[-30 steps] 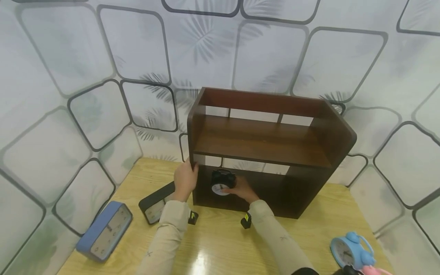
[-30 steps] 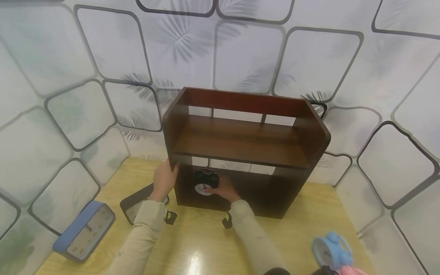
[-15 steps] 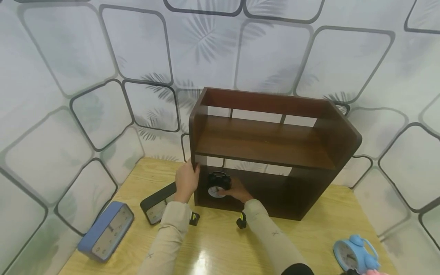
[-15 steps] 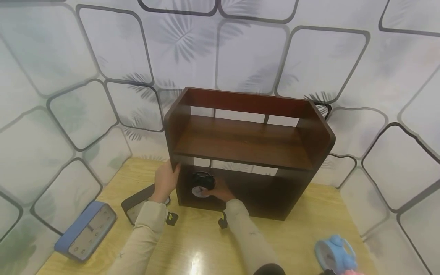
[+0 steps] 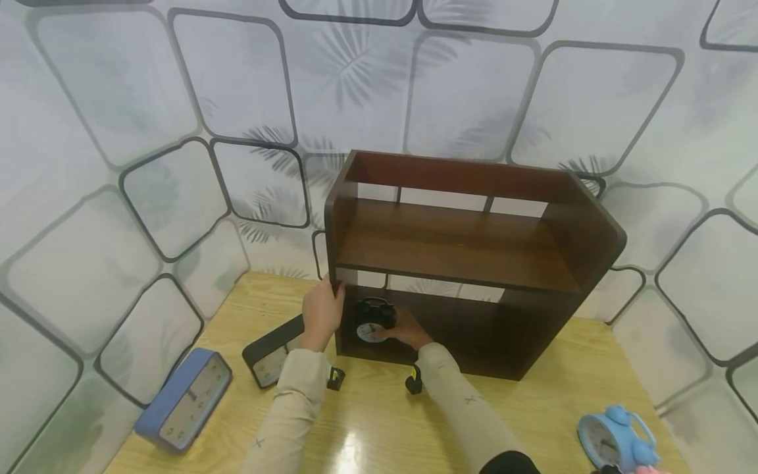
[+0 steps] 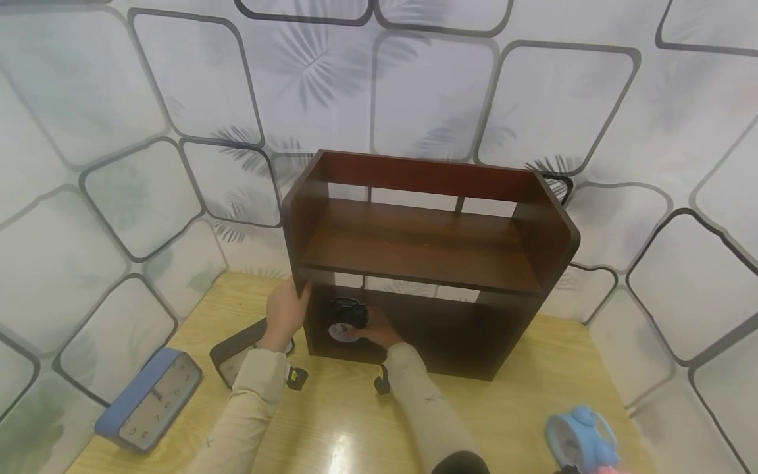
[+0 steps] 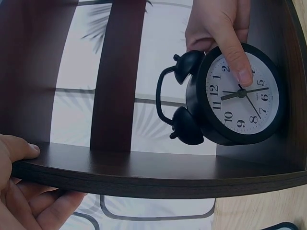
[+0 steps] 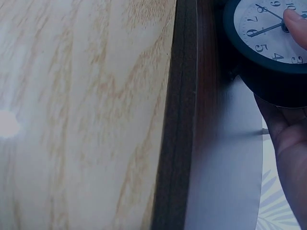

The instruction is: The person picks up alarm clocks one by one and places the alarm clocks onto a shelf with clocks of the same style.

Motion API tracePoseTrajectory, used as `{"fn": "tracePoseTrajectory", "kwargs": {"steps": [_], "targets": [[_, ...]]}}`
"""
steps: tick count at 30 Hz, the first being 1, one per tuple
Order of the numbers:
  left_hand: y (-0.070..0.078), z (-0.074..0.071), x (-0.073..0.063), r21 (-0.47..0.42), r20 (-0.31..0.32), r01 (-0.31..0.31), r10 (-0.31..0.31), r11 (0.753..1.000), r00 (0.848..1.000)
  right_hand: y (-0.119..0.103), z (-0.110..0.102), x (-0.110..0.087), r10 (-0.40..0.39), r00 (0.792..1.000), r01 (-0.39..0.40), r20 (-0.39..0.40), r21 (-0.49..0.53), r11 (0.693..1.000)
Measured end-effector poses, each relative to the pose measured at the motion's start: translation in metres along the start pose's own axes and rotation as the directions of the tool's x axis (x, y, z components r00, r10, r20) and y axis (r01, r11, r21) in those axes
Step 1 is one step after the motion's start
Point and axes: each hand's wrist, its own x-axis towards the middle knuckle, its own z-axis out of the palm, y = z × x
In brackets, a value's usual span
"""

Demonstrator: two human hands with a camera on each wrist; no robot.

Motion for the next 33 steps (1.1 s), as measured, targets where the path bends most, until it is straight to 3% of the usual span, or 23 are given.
{"fn": "tracePoseTrajectory", "kwargs": {"steps": [6,10,15,17,24,33], "targets": [[0.001,-0.001,0.0,0.001,0.007,0.012,-0.012,1.0,1.0,0.002,-0.002,0.001,-0.02,1.0,0.02,0.017,0.0,1.0],[0.002,-0.002,0.0,0.002,0.014,0.019,-0.019,1.0,1.0,-0.012,-0.005,-0.005,-0.026,0.998,0.027,0.052,-0.005,1.0],[0.003,-0.002,-0.001,-0.005,0.017,0.016,-0.016,1.0,1.0,-0.002,-0.005,-0.002,0.004,0.997,-0.006,0.078,0.018,1.0],[0.003,-0.002,-0.002,-0.009,0.019,0.019,-0.019,1.0,1.0,0.007,-0.004,0.0,0.011,0.998,-0.012,0.068,0.016,1.0],[0.003,-0.003,-0.002,-0.01,0.03,0.044,-0.044,0.999,0.999,0.011,-0.002,-0.006,0.0,1.0,0.001,0.018,-0.027,1.0],[0.003,-0.003,-0.001,-0.01,0.023,0.033,-0.033,0.999,0.999,0.012,0.002,-0.006,-0.023,0.999,0.021,-0.04,-0.059,0.998]]}}
